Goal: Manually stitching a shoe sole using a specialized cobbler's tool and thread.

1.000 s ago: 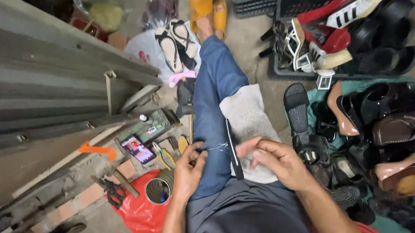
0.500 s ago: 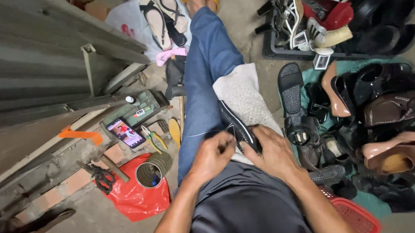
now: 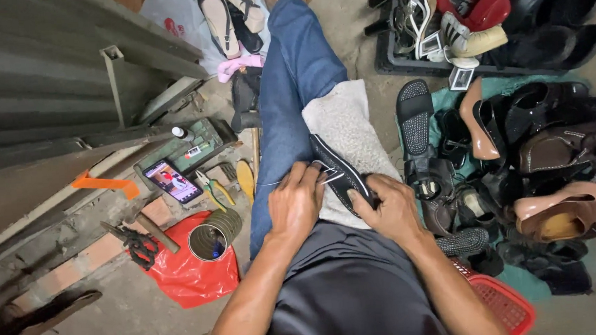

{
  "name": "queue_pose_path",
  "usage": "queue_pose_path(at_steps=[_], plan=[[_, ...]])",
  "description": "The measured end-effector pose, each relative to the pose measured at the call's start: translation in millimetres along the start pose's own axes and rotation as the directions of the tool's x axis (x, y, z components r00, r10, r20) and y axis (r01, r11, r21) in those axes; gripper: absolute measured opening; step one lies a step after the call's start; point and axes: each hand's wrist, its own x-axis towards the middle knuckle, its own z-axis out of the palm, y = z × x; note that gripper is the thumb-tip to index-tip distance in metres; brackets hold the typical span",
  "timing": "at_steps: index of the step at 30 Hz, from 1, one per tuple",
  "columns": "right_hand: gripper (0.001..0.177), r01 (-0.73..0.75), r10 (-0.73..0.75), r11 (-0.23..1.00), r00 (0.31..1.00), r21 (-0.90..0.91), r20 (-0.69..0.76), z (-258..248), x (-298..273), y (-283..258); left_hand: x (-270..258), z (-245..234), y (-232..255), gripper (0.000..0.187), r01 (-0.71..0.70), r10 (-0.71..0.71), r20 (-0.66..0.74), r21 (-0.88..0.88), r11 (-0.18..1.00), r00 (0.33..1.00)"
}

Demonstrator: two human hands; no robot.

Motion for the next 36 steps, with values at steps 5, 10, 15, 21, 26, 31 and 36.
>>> queue_pose_path(at_steps=[5, 10, 15, 21, 26, 31, 36], plan=[[0.044, -0.016, 0.016, 1.0, 1.0, 0.021, 0.01, -1, 0, 0, 3, -30, 2, 0.008, 0.092, -0.03, 0.165, -0.382, 0.919, 0.986], [0.039, -0.078, 0.08, 0.997, 0.991, -0.018, 0.104, -13, 9, -21, -33, -81, -67, 0.012, 0.186, 0.024, 0.231, -0.837, 0.515, 0.973], [0.021, -0.446, 0.492, 0.812, 0.87, 0.375, -0.032, -34, -7, 48, -96, -130, -163, 0.015, 0.603, -0.754, 0.15, -0.705, 0.372, 0.64], [0.027, -0.192, 0.167, 0.971, 0.971, -0.145, -0.17, -60, 6, 43, -108, -119, -181, 0.022, 0.695, -0.682, -0.155, 0.051, 0.717, 0.715], [0.028, 0.113, -0.133, 0.966, 0.988, -0.232, -0.075, -14, 13, 11, -46, -79, -73, 0.014, 0.322, -0.303, -0.196, 0.075, 0.944, 0.933], [0.011, 0.228, -0.213, 0.957, 0.972, -0.176, 0.1, 6, 21, -2, -23, -35, -15, 0.034, 0.173, -0.124, 0.211, -0.235, 0.957, 0.97], [0.039, -0.141, 0.062, 0.662, 0.989, 0.736, 0.133, -15, 12, -2, -32, -16, 2, 0.026, 0.193, -0.116, 0.218, -0.376, 0.906, 0.969]])
